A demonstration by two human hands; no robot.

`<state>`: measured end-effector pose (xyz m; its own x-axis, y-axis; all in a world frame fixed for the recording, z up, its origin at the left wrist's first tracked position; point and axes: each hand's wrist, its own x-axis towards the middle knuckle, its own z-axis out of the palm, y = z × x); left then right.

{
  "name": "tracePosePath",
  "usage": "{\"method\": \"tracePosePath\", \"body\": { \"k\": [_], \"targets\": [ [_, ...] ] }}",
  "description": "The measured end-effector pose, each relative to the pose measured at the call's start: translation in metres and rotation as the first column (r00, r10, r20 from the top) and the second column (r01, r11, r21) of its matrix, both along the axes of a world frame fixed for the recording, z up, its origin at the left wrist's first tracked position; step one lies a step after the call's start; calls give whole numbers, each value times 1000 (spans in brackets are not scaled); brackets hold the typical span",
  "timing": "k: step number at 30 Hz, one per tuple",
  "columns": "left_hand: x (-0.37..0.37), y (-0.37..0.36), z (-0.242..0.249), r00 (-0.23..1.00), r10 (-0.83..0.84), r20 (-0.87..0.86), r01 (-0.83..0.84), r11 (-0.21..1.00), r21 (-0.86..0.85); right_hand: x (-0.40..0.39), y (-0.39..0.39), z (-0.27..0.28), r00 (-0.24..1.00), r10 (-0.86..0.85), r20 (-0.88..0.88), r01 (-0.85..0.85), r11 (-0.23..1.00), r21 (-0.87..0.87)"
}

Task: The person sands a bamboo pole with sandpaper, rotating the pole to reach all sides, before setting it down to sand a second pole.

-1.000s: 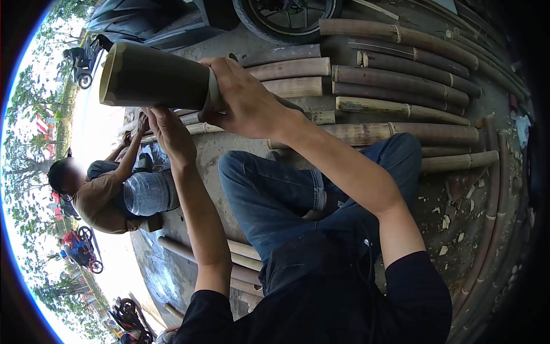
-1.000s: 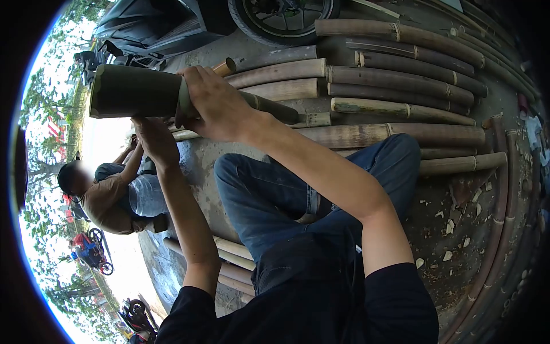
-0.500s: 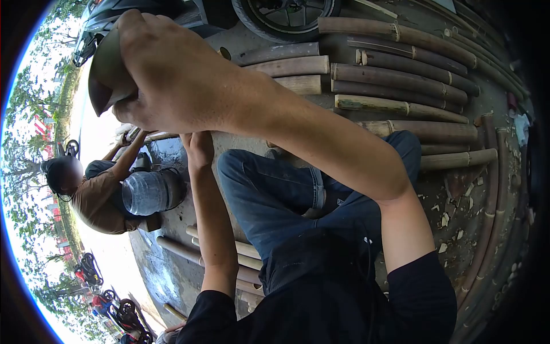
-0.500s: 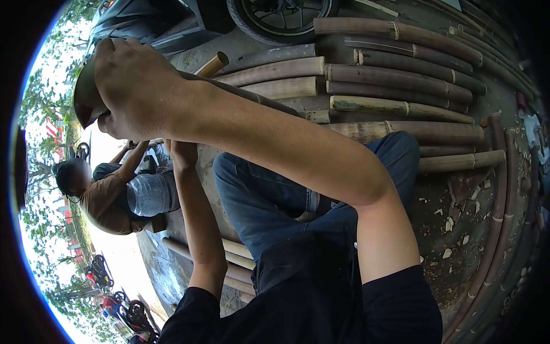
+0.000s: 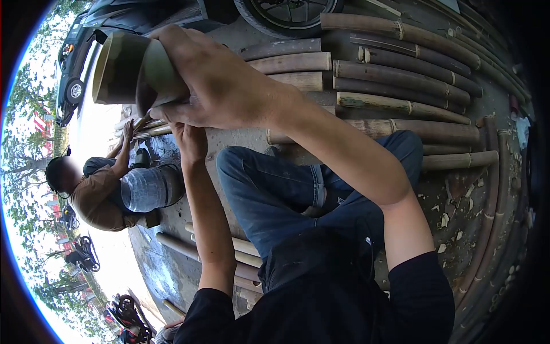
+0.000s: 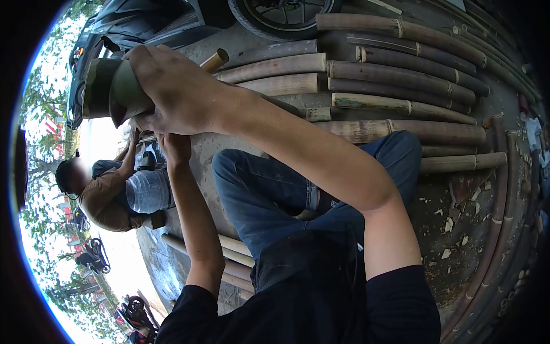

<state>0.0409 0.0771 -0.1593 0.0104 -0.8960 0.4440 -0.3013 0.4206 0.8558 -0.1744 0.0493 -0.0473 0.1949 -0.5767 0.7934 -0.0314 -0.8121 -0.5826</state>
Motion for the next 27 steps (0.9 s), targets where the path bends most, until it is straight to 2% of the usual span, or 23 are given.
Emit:
{"method": "tracePosePath", "body": {
  "k": [1,2,3,4,6,7,8,10,11,12,14,16,19,21,23,27],
  "targets": [
    [-8,-1,7,954,-85,-287,79,996,-29,-1,-2,-14,1000,-2,0,2,1000,1],
    [-12,-2,10,821,-166,-546,147,986,-78,-2,-3,-27,1000,8,8,-8,1000,-9],
    [0,-3,8,989,-58,-136,57,998,-8,-4,-3,-41,1000,19,16,-18,1000,-17],
    [-5,-1,11,989,-59,-136,59,998,-4,-7,-2,-53,1000,17,16,-17,1000,-12],
    [-21,1,23,868,-178,-464,236,969,70,-14,-1,-72,999,28,-15,-27,998,56],
    [-21,-2,19,909,-182,-375,210,977,34,-15,-1,-84,999,31,-13,-30,998,60],
    [-22,-2,19,910,-179,-374,208,977,39,-16,-1,-97,999,23,-22,-20,991,130],
    [-25,-4,19,963,-209,-171,208,978,-21,-17,-3,-123,999,13,-35,-5,979,202],
    [-29,-4,18,978,-134,-161,131,991,-30,-18,-4,-132,999,6,-36,1,978,206],
    [-32,-4,17,978,-133,-163,131,991,-27,-18,-5,-141,999,1,-38,7,978,209],
    [-40,-3,18,997,-46,-61,42,997,-58,-17,-6,-143,999,-16,-37,23,977,211],
    [-45,-7,20,996,-34,-77,28,997,-76,-14,-8,-145,999,-33,-36,40,976,213],
    [-42,-13,20,999,48,4,-47,994,-101,-9,-13,-155,998,-59,-37,66,974,219],
    [-34,-15,17,998,65,-2,-65,992,-103,-4,-14,-171,992,-90,-90,111,957,268],
    [-34,-14,19,996,82,-33,-85,991,-100,2,-12,-190,990,-118,-80,134,961,241],
    [-11,-14,12,995,97,29,-95,993,-77,12,-12,-199,988,-151,-40,156,968,197]
  ]
}}
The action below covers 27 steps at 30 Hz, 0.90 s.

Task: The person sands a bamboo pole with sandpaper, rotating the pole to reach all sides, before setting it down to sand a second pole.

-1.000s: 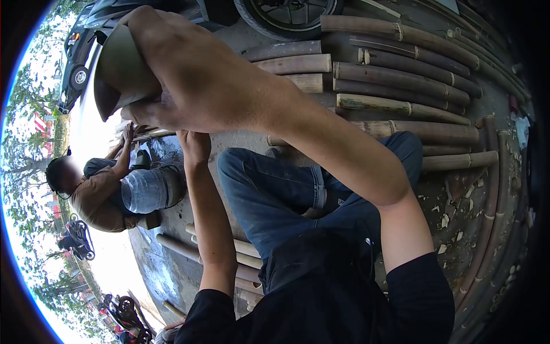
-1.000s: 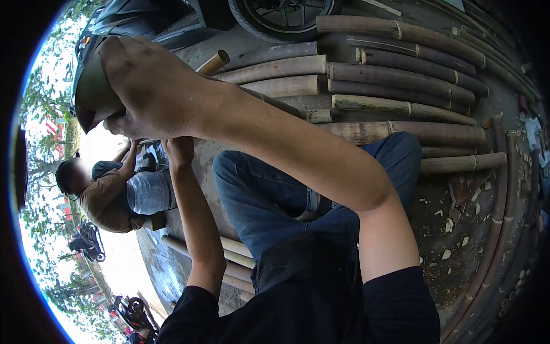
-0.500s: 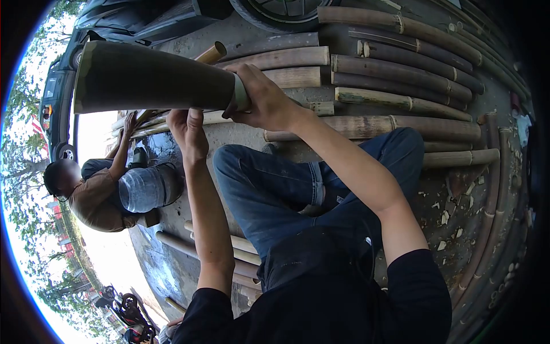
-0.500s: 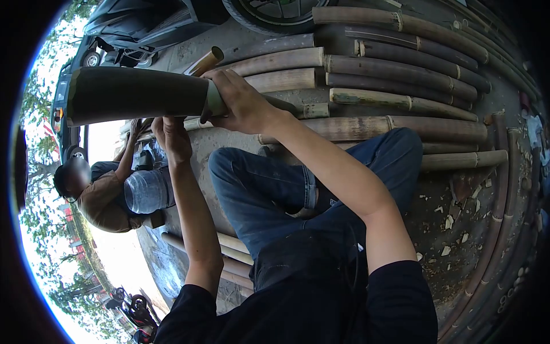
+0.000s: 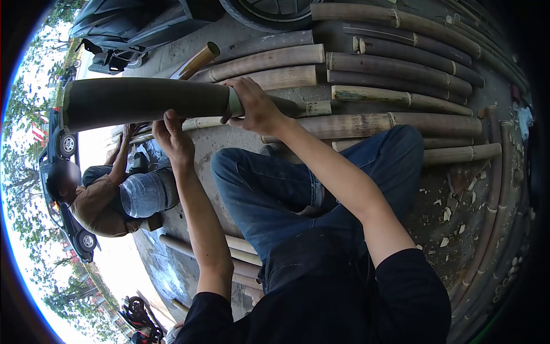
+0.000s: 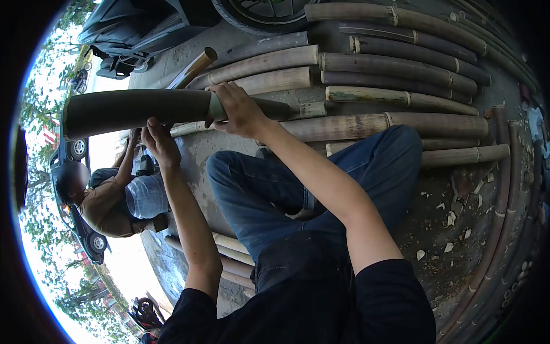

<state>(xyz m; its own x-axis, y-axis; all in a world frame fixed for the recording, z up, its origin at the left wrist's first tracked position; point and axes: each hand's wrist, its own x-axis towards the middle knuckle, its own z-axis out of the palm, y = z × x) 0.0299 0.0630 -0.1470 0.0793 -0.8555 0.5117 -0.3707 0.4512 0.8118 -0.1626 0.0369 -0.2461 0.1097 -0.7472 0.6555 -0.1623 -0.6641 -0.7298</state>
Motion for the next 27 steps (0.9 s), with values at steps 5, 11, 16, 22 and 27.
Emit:
{"method": "tracePosePath", "body": {
  "k": [5,11,16,22,27],
  "targets": [
    [6,0,6,997,71,-13,-70,996,52,1,0,-29,998,-28,-60,31,998,46],
    [0,1,6,994,111,-3,-111,993,29,-44,12,-154,976,-14,-219,83,947,310],
    [-2,-5,8,993,113,13,-114,993,39,-66,11,-190,960,28,-279,91,911,402],
    [6,-15,11,990,137,-26,-134,985,108,-68,8,-190,936,65,-345,121,864,489],
    [5,-10,12,988,152,1,-150,979,135,-58,11,-180,940,27,-339,142,874,464]
  ]
}}
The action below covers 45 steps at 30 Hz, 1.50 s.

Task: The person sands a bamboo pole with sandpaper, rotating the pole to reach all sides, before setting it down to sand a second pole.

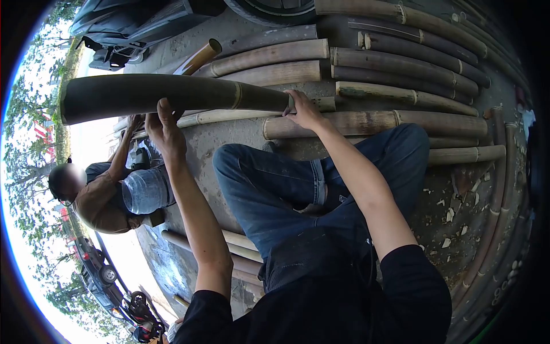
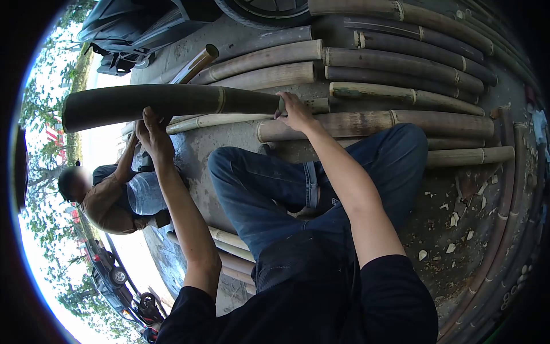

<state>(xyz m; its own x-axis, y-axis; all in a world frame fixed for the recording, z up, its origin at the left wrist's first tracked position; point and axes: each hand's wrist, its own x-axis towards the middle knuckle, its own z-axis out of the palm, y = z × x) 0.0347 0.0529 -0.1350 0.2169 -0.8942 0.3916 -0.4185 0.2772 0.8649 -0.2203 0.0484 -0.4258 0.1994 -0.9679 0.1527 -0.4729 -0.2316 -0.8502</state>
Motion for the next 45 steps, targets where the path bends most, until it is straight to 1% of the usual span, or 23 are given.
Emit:
{"method": "tracePosePath", "body": {
  "k": [2,5,9,11,14,18,19,20,22,23,24,27,30,31,32,34,37,40,41,42,43,44,45],
  "targets": [
    [-5,1,3,998,16,66,-15,1000,-4,8,-3,17,999,-6,38,6,1000,-15],
    [-15,2,8,997,-1,81,3,1000,-18,28,-10,51,973,26,227,9,989,-149],
    [-16,2,7,997,2,78,-2,1000,-6,50,-23,113,962,103,252,-30,960,-277],
    [-17,4,8,999,-15,51,15,1000,10,55,-26,150,937,210,281,-102,929,-356],
    [-19,8,11,998,-52,24,51,998,49,60,-24,195,935,228,272,-87,890,-447],
    [-16,10,1,987,-158,6,156,982,107,67,-27,238,908,251,337,-71,882,-465],
    [-19,11,-5,982,-139,-130,152,984,96,68,-26,248,905,256,341,-70,878,-474],
    [-17,12,-7,981,-139,-131,152,984,94,68,-25,261,902,261,344,-69,874,-480],
    [-8,14,-13,891,-316,-325,353,933,63,66,-23,288,908,262,328,-62,857,-512],
    [-1,14,-19,844,-354,-404,411,910,62,67,-22,301,912,265,314,-55,837,-545],
    [6,15,-25,845,-351,-403,407,912,59,70,-23,313,911,270,313,-59,835,-547],
    [-1,24,-25,904,-428,-4,426,901,84,82,-29,345,893,251,374,13,816,-579],
    [-15,23,-23,907,-420,-4,419,903,99,86,-30,381,890,260,375,29,789,-614],
    [-24,24,-22,930,-357,-90,361,931,43,85,-27,394,900,242,363,40,783,-621],
    [-28,24,-21,929,-359,-93,364,931,43,87,-28,404,902,240,360,40,784,-620],
    [-33,25,-18,947,-320,24,321,947,-30,91,-28,421,909,207,361,102,731,-675],
    [-41,30,-11,969,-238,62,239,971,-12,96,-31,433,922,177,344,127,701,-702],
    [-30,28,-20,949,-292,120,294,956,2,97,-32,429,934,163,316,131,668,-733],
    [-15,20,-39,949,-292,119,294,956,3,97,-33,426,939,160,306,138,640,-756],
    [9,8,-70,950,-307,-55,308,951,14,96,-32,423,938,161,307,137,641,-755],
    [6,6,-68,923,-309,-228,322,947,22,95,-31,418,938,190,291,97,661,-745],
    [4,10,-65,925,-305,-228,319,947,25,93,-30,412,936,219,276,57,678,-732],
    [3,14,-61,914,-226,-337,255,966,41,93,-30,403,936,220,276,56,679,-732]
  ]
}}
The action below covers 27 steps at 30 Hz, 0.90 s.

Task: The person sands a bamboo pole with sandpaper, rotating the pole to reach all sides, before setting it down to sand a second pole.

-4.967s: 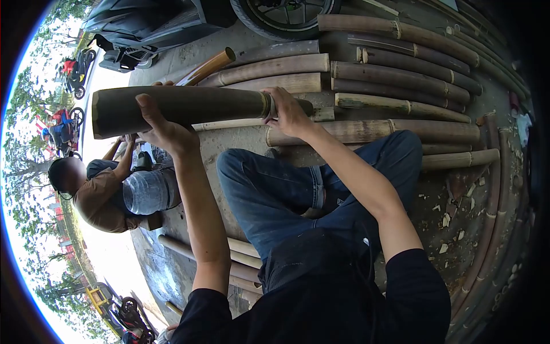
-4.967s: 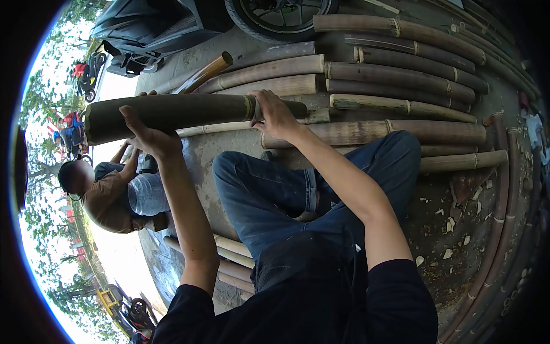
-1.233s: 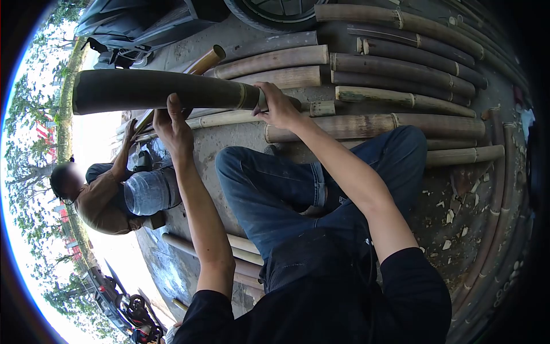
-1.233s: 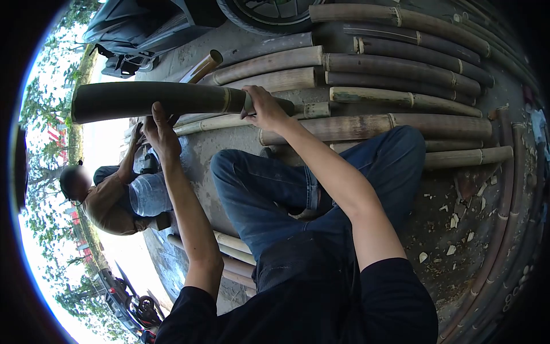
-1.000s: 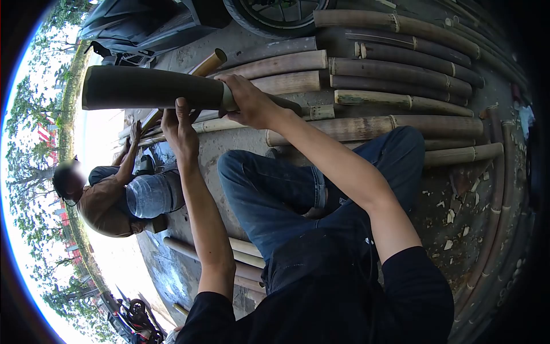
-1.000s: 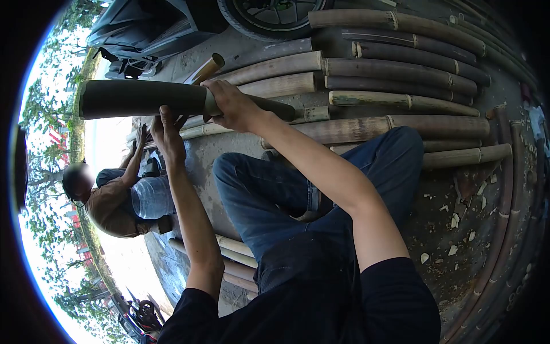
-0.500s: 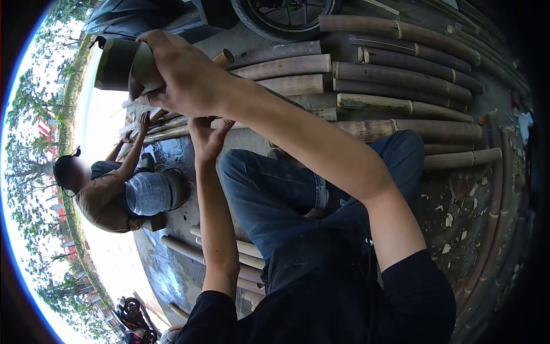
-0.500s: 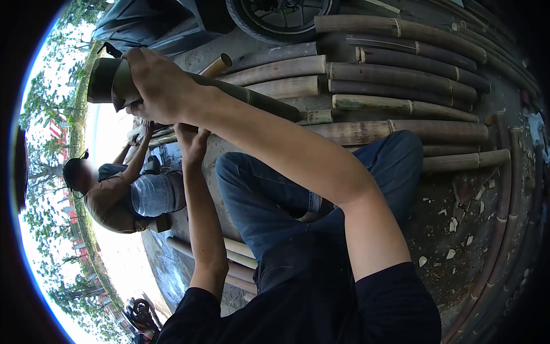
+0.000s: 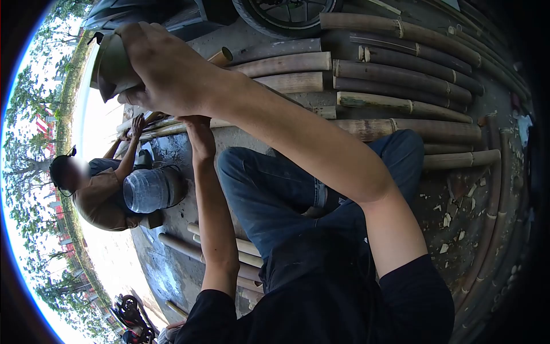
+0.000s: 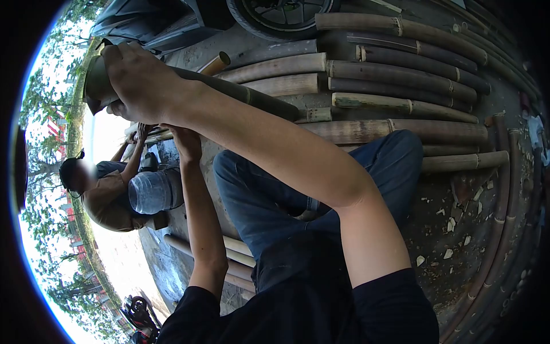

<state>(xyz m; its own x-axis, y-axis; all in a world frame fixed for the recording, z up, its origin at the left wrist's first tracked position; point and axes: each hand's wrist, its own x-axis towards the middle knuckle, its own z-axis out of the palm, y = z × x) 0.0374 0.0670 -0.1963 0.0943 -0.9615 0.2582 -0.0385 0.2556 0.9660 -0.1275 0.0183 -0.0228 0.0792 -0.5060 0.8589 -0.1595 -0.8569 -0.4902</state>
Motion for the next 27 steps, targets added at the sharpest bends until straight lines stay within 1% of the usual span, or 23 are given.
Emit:
{"method": "tracePosePath", "body": {
  "k": [1,2,3,5,6,8,9,10,11,12,13,15,16,18,19,21,22,24,26,27],
  "targets": [
    [-13,5,18,992,71,-103,-66,997,51,3,-2,-16,999,20,26,-20,1000,8],
    [-23,8,32,992,95,-80,-89,993,73,4,-3,-34,998,36,51,-37,999,16],
    [-4,1,22,995,19,-101,-15,999,39,3,-3,-52,998,32,50,-33,999,15],
    [16,-5,19,995,-19,-100,25,998,60,-1,-2,-90,992,127,10,-128,981,145],
    [31,-9,18,995,-21,-101,27,998,63,-3,0,-107,992,125,9,-125,981,148],
    [49,-13,21,970,-243,-2,243,970,-4,-7,3,-140,987,158,-8,-151,955,256],
    [47,-12,19,969,-246,-5,246,969,1,-8,2,-154,988,156,-9,-148,953,263],
    [32,-9,29,993,-66,101,64,998,21,-9,2,-168,986,168,4,-163,953,255],
    [15,-5,41,971,114,209,-121,992,20,-9,2,-179,983,182,16,-180,952,247],
    [-5,-2,53,934,192,301,-189,981,-42,-9,4,-189,987,161,-7,-154,957,246],
    [-8,-2,53,934,193,300,-191,981,-36,-9,5,-193,986,164,-9,-157,955,251],
    [-9,-4,52,877,219,429,-210,975,-69,-9,8,-200,985,173,13,-170,945,281],
    [-9,-4,51,889,241,391,-239,969,-53,-10,8,-209,985,174,15,-171,943,284],
    [-6,-4,50,883,263,389,-268,963,-43,-18,8,-238,986,150,-67,-118,932,344],
    [-5,-5,50,877,284,386,-294,955,-36,-23,7,-256,987,149,-67,-117,932,343],
    [-1,-7,49,881,301,365,-313,950,-28,-34,8,-300,981,129,-145,-49,888,457],
    [2,-7,48,884,318,343,-332,943,-19,-40,11,-319,981,128,-144,-47,885,463],
    [7,-10,46,886,310,345,-321,947,-25,-55,14,-352,971,88,-221,61,806,589],
    [7,-11,44,886,305,348,-316,948,-27,-64,15,-379,972,70,-223,82,788,609],
    [7,-13,43,877,329,350,-342,939,-27,-68,16,-391,973,55,-223,100,773,626]
  ]
}}
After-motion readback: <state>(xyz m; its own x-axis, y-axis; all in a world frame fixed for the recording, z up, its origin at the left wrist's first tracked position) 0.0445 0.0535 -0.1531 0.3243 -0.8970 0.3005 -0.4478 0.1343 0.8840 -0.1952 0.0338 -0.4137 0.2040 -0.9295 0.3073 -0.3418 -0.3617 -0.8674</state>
